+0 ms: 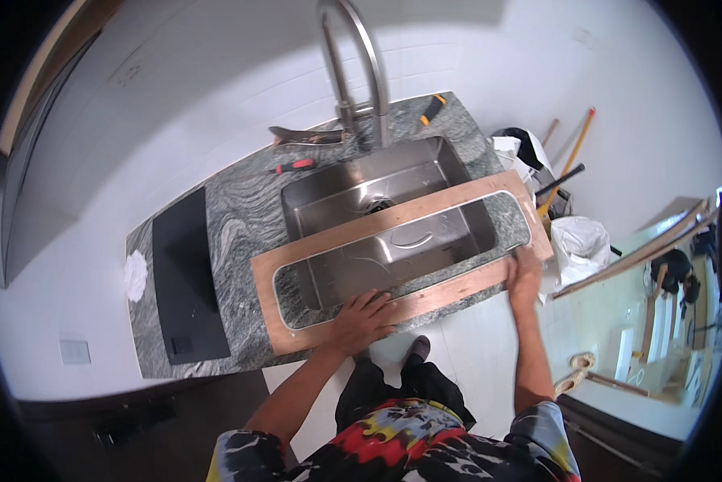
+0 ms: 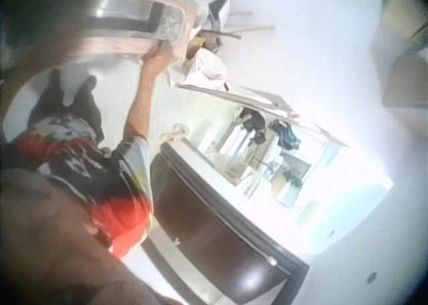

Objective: The person positions a cardboard sink template over a stainless steel sink, then uses a utility knife to trim and refine the template edges. The person repeatedly checks fit and smooths the template edges with a sanding block.

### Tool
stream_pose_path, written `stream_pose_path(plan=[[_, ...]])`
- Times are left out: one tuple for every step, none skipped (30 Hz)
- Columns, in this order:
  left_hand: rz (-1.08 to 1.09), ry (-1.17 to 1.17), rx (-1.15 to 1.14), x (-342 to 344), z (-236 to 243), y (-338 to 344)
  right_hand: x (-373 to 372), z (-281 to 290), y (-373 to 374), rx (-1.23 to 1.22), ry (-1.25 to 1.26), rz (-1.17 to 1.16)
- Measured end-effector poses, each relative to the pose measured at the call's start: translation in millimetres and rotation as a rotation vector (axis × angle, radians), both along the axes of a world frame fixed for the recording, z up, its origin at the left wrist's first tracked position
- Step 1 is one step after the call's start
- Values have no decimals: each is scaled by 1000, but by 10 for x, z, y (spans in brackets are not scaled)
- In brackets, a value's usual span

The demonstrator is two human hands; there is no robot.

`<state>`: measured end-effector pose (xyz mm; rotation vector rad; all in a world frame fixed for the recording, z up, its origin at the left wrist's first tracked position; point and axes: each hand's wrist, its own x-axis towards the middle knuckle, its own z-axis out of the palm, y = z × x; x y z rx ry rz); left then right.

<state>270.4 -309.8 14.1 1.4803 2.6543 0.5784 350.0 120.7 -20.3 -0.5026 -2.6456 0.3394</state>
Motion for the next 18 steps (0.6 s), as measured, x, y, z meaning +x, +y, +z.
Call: stream_pose_path(plan=[[-2,12,-15,-42,0,17,32,-39,-363,-128,-43,-11],[-2,27,-33,-80,12,24,108,-152,-781,-174,39,81],[-5,42,-55,-75,42,28,222,-221,-1180,-97,73,212],[-8,51,-81,-39,73,1,304,-261,-1512,-52,-74,266],[-13,87,-113,-36,66,-40,304,193,-1760,-202,-119,262],[-23,122,-136,-61,72,-49,293,291,-1641,-93,-162,296],[-51,141,-160,-41,57,-42,258,201,-1386,18,-193,217],[-51,108,-138,22,67,-53,191,222,-1048,105,-212,73],[-57,84,-108,20,100,1,202,30,-524,114,-174,-67],[-45,77,-78,-70,94,61,114,194,-108,82,-209,-194],[-60,73,-50,-153,57,133,113,214,231,217,-139,-263],[-60,57,-33,-136,25,149,124,233,377,293,-123,-323],[-57,46,-23,-93,26,138,102,153,364,285,-136,-360],[-56,42,-39,-93,37,136,44,58,160,173,-164,-324],[-43,45,-49,-97,35,125,13,3,-304,148,-126,-264],[-27,43,-71,-86,45,83,26,29,-809,35,-69,-221],[-11,50,-62,-86,30,21,63,160,-1265,-37,-114,-155],[-5,55,-50,-83,11,-25,137,255,-1516,-71,-178,-113]])
